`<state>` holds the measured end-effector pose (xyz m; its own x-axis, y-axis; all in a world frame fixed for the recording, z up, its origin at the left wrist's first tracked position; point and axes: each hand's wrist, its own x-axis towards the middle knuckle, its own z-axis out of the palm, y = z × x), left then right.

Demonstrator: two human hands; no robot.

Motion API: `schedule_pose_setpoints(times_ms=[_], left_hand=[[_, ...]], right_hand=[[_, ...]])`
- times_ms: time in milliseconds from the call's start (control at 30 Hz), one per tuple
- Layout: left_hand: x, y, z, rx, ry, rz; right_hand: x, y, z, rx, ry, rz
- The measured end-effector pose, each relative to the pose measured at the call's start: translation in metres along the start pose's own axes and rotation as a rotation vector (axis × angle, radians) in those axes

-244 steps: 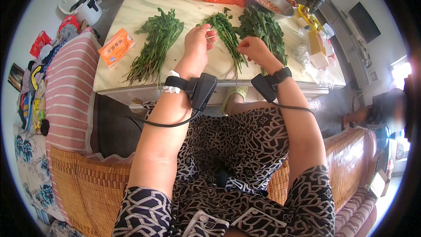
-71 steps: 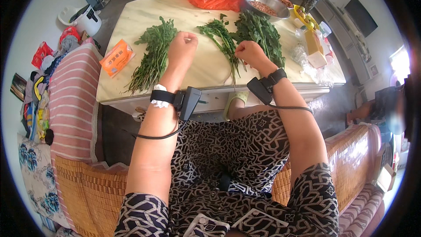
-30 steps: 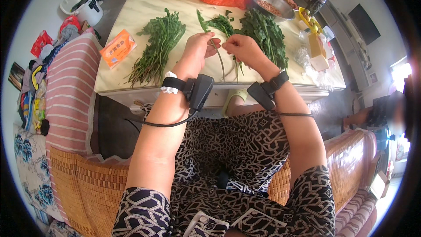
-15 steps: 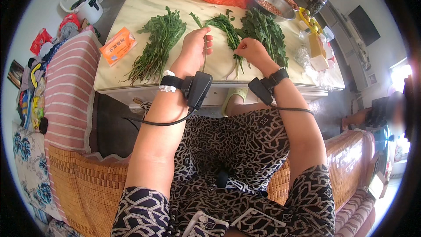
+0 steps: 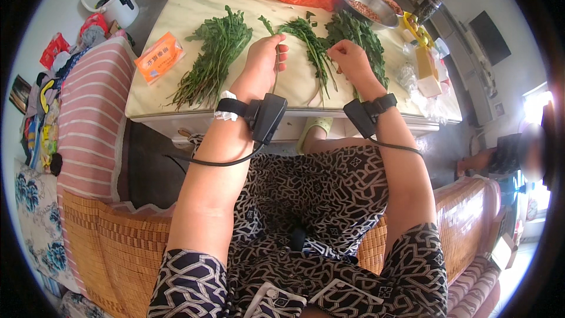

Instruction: The person picks individual leaves and stems from bunches of green leafy vegetables on a table by hand, sorting them into different piles.

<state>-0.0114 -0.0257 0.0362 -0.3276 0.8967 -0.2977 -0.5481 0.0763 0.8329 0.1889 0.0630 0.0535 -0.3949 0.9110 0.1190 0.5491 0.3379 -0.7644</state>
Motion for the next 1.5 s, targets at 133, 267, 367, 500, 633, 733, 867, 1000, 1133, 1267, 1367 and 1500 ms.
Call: schedule_pose_setpoints(times_ms=[133, 267, 367, 500, 633, 733, 867, 1000, 1133, 1267, 1367, 1500], left_hand=[[0.0, -0.002, 0.004, -0.005, -0.01, -0.001], [0.001, -0.003, 0.002, -0.029, -0.023, 0.002], [0.001, -0.002, 0.002, -0.035, -0.016, -0.004], [0.001, -0.003, 0.003, -0.031, -0.014, -0.013], [0.002, -0.004, 0.003, -0.032, -0.018, -0.022], [0.002, -0.005, 0.005, -0.029, -0.014, -0.023], [0.002, -0.005, 0.004, -0.016, -0.01, -0.038], [0.002, -0.006, 0.004, -0.003, -0.026, -0.029], [0.002, -0.006, 0.006, 0.017, -0.028, -0.036], [0.004, -0.008, 0.005, 0.018, -0.059, -0.035], [0.005, -0.009, 0.007, -0.011, -0.086, -0.041], [0.005, -0.011, 0.01, -0.041, -0.111, -0.026]], right_hand=[[0.003, 0.009, -0.006, 0.037, 0.088, -0.002], [0.001, 0.008, -0.008, -0.008, 0.073, 0.095], [-0.003, 0.004, -0.011, 0.078, -0.031, 0.249], [-0.004, 0.009, -0.012, 0.254, -0.141, 0.362], [-0.002, 0.014, -0.009, 0.344, -0.2, 0.352], [-0.002, 0.013, -0.004, 0.37, -0.26, 0.385], [-0.002, 0.013, 0.001, 0.375, -0.331, 0.379], [-0.001, 0.01, 0.0, 0.383, -0.248, 0.369], [-0.001, 0.007, -0.008, 0.453, -0.144, 0.285], [-0.007, -0.004, -0.01, 0.533, -0.186, 0.257], [-0.011, -0.013, -0.005, 0.584, -0.216, 0.229], [-0.017, -0.025, -0.002, 0.57, -0.309, 0.206]])
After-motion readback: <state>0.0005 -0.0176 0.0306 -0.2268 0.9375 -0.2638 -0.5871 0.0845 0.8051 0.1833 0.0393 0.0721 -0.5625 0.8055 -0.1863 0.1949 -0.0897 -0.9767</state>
